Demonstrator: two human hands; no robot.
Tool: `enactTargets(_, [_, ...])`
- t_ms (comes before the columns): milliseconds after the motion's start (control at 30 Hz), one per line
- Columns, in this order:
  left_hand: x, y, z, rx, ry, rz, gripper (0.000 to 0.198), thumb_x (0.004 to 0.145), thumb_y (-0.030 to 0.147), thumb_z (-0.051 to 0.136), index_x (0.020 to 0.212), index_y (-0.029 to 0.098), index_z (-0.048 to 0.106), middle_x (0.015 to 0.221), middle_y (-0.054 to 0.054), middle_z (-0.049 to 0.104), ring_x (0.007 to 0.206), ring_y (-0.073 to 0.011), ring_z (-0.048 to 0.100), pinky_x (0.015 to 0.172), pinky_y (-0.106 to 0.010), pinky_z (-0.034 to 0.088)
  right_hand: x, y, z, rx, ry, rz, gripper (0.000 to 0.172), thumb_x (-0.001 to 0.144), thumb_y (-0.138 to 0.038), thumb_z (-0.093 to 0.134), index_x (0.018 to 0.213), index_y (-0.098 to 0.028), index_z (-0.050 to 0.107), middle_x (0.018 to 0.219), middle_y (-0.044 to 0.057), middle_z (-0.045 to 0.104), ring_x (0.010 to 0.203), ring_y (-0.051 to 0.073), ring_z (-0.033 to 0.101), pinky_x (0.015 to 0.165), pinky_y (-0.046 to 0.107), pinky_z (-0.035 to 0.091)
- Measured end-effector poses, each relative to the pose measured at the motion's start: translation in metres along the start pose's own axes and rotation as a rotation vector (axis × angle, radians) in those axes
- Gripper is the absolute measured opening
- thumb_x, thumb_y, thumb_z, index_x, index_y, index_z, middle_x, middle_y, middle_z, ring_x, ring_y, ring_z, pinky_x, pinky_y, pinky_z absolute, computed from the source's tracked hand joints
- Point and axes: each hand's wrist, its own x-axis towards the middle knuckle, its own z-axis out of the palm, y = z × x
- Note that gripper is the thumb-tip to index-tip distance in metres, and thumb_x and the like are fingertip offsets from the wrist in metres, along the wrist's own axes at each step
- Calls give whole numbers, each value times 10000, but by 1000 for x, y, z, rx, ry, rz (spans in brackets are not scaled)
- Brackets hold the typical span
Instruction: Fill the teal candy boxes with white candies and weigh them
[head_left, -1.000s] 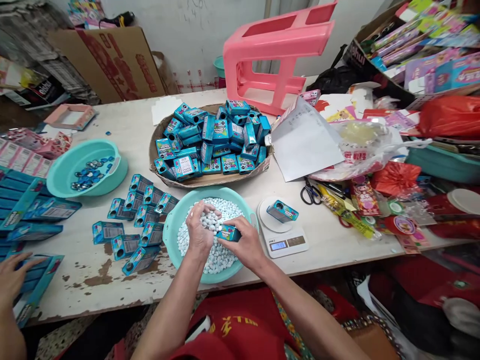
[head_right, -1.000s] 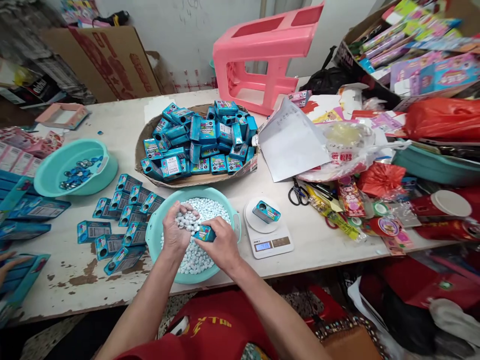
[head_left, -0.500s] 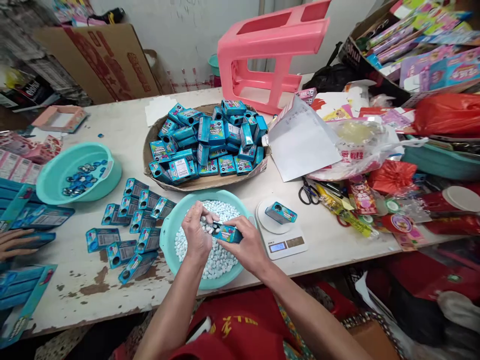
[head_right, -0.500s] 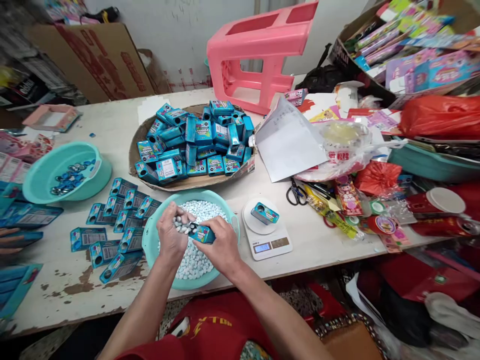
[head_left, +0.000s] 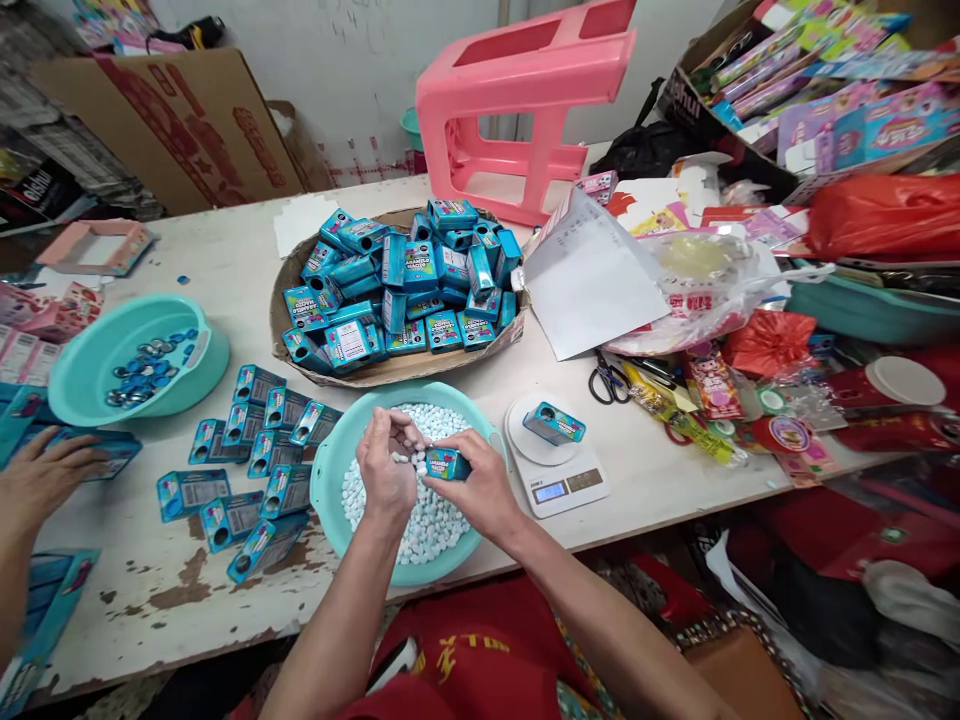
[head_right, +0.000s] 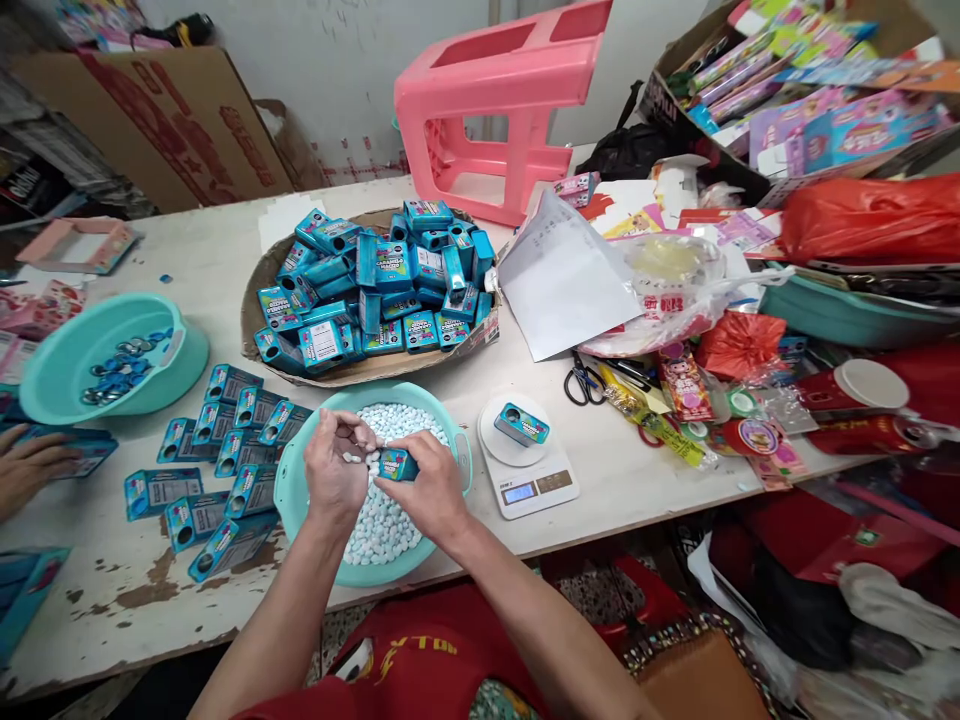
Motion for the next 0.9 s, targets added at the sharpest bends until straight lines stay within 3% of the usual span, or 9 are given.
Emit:
enactTargets(200, [-3,5,5,-35,-76,-18,338,868,450,502,719,158,584,456,21,453,415,-101,435,480,-240,401,0,3,-1,37,-2,-12,344,645,-131,767,954,-232,657,905,20,637,896,194,590,797,316,467])
enactTargets(333, [10,5,-9,-13,-61,-16,338,863,481,485,729,180,559,447,46,372,391,-88,339,417,-213,311,-5,6,-9,99,-18,13,346,639,-176,783,959,-231,665,910,20,638,897,193,596,809,322,475])
enactTargets(400, [23,-8,-25,161,-49,9,343,862,504,460,747,195,559,487,37,396,428,-103,370,446,-223,342,-11,7,-19,150,-27,27,350,644,-224,793,970,-236,665,940,24,635,922,194,597,829,328,477])
enactTargets(500, [40,-47,-47,756,-101,82,286,821,473,521,797,201,605,743,-38,582,724,-180,547,678,-304,458,-23,10,-37,199,-11,48,358,664,-274,792,996,-247,661,999,30,631,982,200,591,887,345,468])
enactTargets(567, [44,-78,-52,1169,-192,129,285,798,445,560,914,196,636,1011,-91,602,989,-245,526,871,-375,422,-30,12,-48,186,29,63,354,667,-278,793,995,-250,663,1001,31,629,979,201,594,882,344,476])
enactTargets(667, [38,-111,-51,1526,-315,146,381,838,466,503,1076,185,600,1124,-123,551,1074,-268,481,940,-402,371,-34,12,-58,145,89,62,363,665,-271,796,1003,-251,664,990,34,629,950,199,602,841,330,495])
enactTargets(800, [25,-109,-59,1650,-473,108,290,885,437,423,953,216,598,986,-79,586,978,-233,521,829,-328,404,-29,9,-53,87,94,29,356,671,-278,791,1004,-249,668,981,35,647,957,206,607,853,338,491])
enactTargets(900, [22,-90,-76,1454,-361,-7,224,841,407,497,795,205,583,805,-32,589,816,-194,544,718,-275,405,-23,12,-42,73,63,40,352,673,-283,788,1000,-242,666,984,40,650,958,209,612,855,343,493])
